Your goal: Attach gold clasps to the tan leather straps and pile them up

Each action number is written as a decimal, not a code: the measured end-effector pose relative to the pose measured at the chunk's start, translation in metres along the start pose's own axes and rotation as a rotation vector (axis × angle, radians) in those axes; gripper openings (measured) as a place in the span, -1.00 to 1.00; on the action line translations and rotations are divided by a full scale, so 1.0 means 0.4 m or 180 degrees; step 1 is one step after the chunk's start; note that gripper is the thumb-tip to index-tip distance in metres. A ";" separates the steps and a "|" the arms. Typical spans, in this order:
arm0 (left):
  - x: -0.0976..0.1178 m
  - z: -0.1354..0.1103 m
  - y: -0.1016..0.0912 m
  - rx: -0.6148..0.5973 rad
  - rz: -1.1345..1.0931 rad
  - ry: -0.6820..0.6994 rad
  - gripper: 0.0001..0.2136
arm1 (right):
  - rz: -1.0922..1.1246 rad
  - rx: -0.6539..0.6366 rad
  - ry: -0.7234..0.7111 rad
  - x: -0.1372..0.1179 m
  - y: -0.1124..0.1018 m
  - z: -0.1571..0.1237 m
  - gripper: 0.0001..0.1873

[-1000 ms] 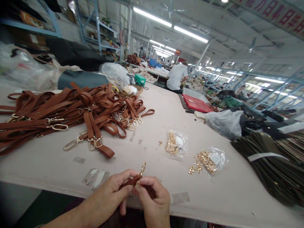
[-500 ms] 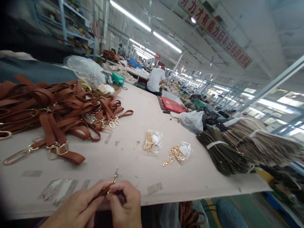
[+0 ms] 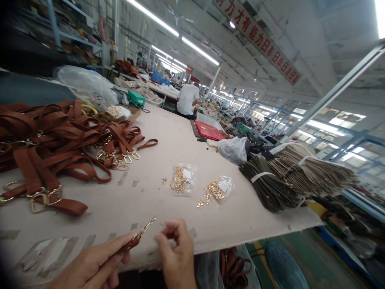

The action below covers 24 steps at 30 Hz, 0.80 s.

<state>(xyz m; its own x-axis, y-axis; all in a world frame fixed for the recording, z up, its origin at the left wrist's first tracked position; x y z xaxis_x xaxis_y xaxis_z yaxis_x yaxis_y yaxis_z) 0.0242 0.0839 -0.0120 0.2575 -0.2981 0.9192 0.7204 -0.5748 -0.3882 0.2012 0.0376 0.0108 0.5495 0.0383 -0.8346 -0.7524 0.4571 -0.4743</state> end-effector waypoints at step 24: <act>-0.053 0.070 0.011 0.0082 -0.1586 -0.1262 -0.76 | -0.1832 -0.0406 -0.0637 0.139 -0.158 0.192 -0.88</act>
<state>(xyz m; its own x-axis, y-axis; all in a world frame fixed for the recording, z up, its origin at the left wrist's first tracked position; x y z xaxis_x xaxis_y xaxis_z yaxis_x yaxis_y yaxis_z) 0.0400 0.1092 -0.0311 0.1027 0.3079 0.9459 0.8291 -0.5518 0.0896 0.3072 0.0790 0.0158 0.9280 -0.0112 -0.3724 -0.3460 0.3448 -0.8726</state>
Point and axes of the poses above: each hand's wrist, its own z-axis towards the middle knuckle, its own y-axis out of the palm, x = y × z, the point moved 10 cm from there along z, towards the middle knuckle, and after that the axes turned 3 degrees about y, right-handed, at the moved point
